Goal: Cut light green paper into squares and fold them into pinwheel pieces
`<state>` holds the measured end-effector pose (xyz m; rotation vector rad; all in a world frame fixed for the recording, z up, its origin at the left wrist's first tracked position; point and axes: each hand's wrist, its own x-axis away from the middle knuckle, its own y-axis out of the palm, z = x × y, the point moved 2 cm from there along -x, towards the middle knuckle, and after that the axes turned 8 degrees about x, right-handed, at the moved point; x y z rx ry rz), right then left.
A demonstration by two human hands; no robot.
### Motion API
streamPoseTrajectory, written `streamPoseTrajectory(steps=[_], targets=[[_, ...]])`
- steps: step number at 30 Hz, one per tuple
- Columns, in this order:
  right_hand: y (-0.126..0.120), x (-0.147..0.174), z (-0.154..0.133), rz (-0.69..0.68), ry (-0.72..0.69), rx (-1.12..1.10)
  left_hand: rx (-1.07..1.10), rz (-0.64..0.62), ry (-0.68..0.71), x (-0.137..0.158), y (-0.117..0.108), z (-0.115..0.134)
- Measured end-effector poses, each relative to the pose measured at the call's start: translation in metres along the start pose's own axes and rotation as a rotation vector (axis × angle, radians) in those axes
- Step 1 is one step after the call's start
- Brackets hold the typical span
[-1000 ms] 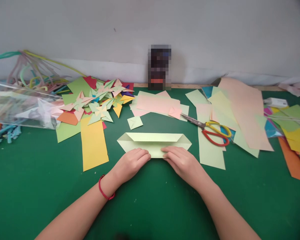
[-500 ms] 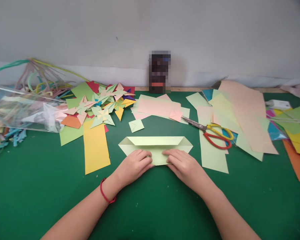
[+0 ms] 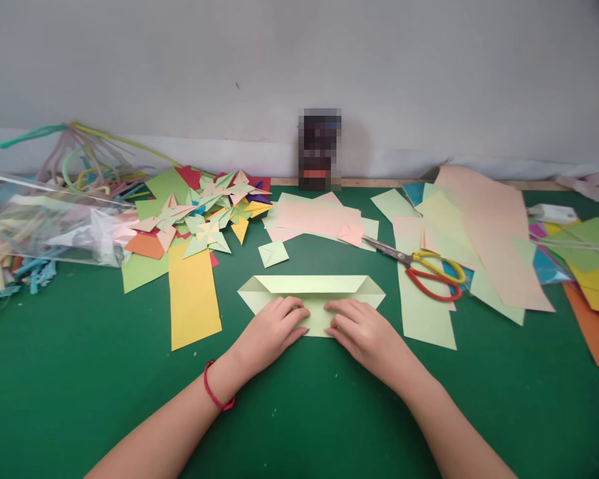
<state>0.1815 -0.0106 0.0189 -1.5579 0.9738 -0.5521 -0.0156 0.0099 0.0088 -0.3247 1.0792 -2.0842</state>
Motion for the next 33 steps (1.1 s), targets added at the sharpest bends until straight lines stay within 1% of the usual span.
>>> streamPoseTrajectory(steps=[4, 10, 16, 24, 33], targets=[[0.0004, -0.0006, 0.0, 0.005, -0.012, 0.011, -0.009, -0.018, 0.005, 0.0002, -0.0012, 0.0006], [-0.001, -0.0008, 0.0, -0.002, -0.02, 0.016, -0.028, -0.013, 0.026, -0.0005, -0.0026, 0.0012], [-0.0011, -0.0009, -0.0005, 0.021, -0.02, 0.021, -0.07, -0.021, 0.043, 0.0001, -0.0019, 0.002], [-0.0015, -0.0005, -0.0001, -0.015, -0.014, 0.017, -0.146, -0.026, 0.054, -0.0013, -0.0037, 0.0036], [-0.007, -0.0005, -0.0032, -0.003, -0.011, -0.019, -0.229, -0.045, 0.255, 0.003, -0.0076, 0.0076]])
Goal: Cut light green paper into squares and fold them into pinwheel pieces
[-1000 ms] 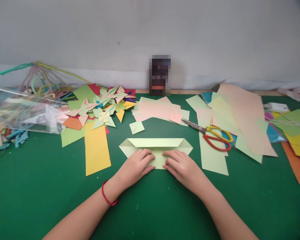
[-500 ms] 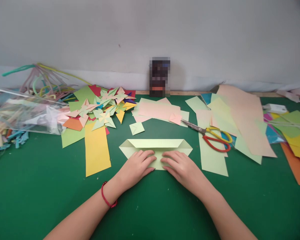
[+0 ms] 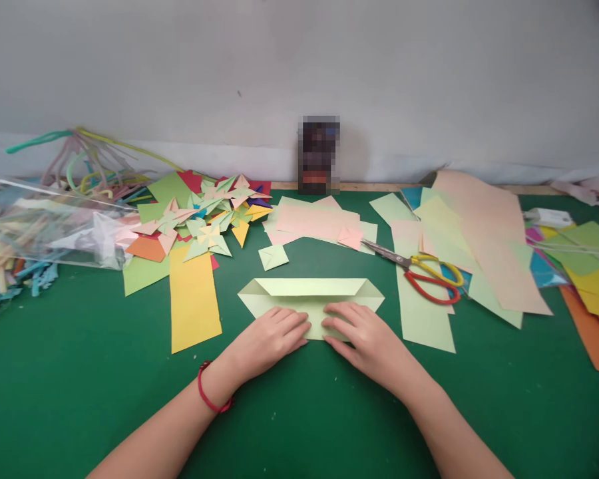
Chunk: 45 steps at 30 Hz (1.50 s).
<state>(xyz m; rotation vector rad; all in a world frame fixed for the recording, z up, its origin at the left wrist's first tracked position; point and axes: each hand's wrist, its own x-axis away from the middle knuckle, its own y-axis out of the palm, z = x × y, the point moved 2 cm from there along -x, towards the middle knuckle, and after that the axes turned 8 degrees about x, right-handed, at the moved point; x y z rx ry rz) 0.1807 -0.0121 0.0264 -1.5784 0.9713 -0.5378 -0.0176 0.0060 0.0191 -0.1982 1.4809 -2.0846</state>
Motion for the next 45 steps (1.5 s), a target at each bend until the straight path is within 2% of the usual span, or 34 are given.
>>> streamPoseTrajectory(steps=[5, 14, 21, 25, 34, 41, 45], targets=[[-0.004, 0.001, -0.002, -0.006, 0.012, -0.016, 0.007, 0.015, 0.029, 0.001, -0.003, 0.002], [0.003, -0.002, 0.004, 0.063, 0.033, -0.065, 0.228, 0.156, -0.148, -0.001, 0.0, -0.009], [0.006, -0.007, 0.013, 0.167, 0.254, -0.248, 0.331, 0.248, -0.307, -0.005, 0.006, -0.016], [0.013, -0.008, 0.017, 0.238, 0.387, -0.302, 0.357, 0.254, -0.405, -0.008, 0.006, -0.018], [0.016, -0.013, 0.023, 0.292, 0.483, -0.252, 0.301, 0.25, -0.527, -0.011, 0.008, -0.021], [0.02, -0.013, 0.018, 0.273, 0.489, -0.196, 0.107, 0.171, -0.559, -0.013, 0.008, -0.021], [0.023, -0.011, 0.016, 0.268, 0.49, -0.147, 0.068, 0.152, -0.555, -0.014, 0.008, -0.022]])
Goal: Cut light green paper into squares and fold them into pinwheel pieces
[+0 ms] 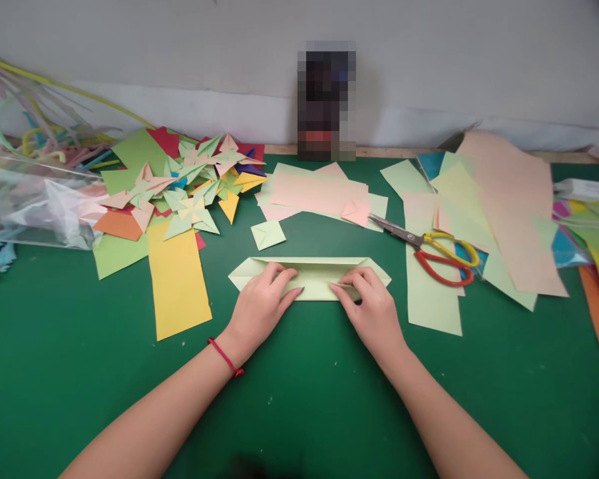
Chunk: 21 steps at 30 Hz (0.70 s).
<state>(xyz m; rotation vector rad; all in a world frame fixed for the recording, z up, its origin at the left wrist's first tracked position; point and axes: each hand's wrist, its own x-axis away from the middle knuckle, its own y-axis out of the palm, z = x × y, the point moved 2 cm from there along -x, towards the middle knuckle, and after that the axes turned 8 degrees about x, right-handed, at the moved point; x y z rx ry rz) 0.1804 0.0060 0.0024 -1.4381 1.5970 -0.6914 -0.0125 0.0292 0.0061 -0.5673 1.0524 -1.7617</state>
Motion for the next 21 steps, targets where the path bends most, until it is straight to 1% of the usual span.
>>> streamPoseTrajectory(steps=[9, 21], targets=[[0.0002, -0.0012, 0.0002, -0.001, 0.021, 0.05, -0.06, -0.003, -0.04, -0.0051, -0.0026, 0.0008], [0.0019, -0.0015, -0.0011, 0.011, -0.008, 0.093, -0.091, 0.017, -0.015, -0.0075, -0.0045, 0.0014]])
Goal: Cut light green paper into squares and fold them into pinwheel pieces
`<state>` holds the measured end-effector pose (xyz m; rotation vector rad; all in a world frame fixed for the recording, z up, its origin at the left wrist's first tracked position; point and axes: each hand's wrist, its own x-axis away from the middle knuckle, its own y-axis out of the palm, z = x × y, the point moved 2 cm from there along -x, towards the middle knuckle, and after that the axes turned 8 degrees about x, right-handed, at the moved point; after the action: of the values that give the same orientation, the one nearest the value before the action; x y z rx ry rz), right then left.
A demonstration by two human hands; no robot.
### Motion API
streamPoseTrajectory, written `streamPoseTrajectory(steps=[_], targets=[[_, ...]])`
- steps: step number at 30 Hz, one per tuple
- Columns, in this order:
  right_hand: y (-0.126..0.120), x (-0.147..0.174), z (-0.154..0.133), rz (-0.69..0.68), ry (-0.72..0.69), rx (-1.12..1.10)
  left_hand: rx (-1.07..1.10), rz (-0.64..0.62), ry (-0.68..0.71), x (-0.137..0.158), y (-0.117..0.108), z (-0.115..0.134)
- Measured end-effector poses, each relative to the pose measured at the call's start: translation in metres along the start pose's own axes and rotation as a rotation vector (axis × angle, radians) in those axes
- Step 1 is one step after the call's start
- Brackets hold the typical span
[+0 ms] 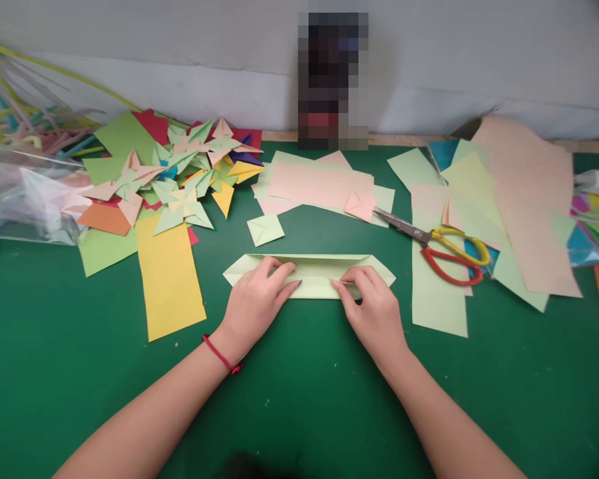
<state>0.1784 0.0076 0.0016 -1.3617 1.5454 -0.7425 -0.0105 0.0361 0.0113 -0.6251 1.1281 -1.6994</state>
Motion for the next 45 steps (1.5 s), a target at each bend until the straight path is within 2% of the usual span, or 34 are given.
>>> streamPoseTrajectory(steps=[6, 12, 15, 18, 24, 29, 37, 41, 45], targets=[[-0.001, 0.0, 0.0, -0.014, -0.002, 0.003, -0.089, 0.014, 0.037, 0.0, 0.001, 0.002], [0.0, 0.0, 0.001, -0.042, -0.012, 0.015, -0.244, 0.158, 0.162, 0.007, 0.001, 0.017], [0.0, -0.001, 0.0, -0.045, -0.006, 0.034, -0.194, 0.066, 0.224, 0.009, 0.007, 0.022], [0.0, -0.001, -0.003, -0.04, -0.012, 0.037, -0.091, 0.005, 0.188, 0.007, 0.014, 0.02], [0.003, 0.003, -0.011, 0.015, -0.051, 0.185, -0.097, 0.031, 0.169, 0.001, 0.018, 0.02], [0.004, 0.009, -0.015, 0.048, -0.031, 0.349, -0.163, 0.059, 0.121, -0.001, 0.018, 0.027], [-0.012, 0.018, 0.009, 0.102, 0.053, 0.41, -0.21, 0.009, 0.111, -0.002, 0.016, 0.032], [-0.015, 0.019, 0.012, 0.08, 0.046, 0.486, -0.215, -0.029, 0.141, 0.003, 0.013, 0.024], [-0.014, 0.018, 0.01, 0.069, 0.032, 0.525, -0.209, -0.032, 0.152, 0.019, 0.0, 0.003]])
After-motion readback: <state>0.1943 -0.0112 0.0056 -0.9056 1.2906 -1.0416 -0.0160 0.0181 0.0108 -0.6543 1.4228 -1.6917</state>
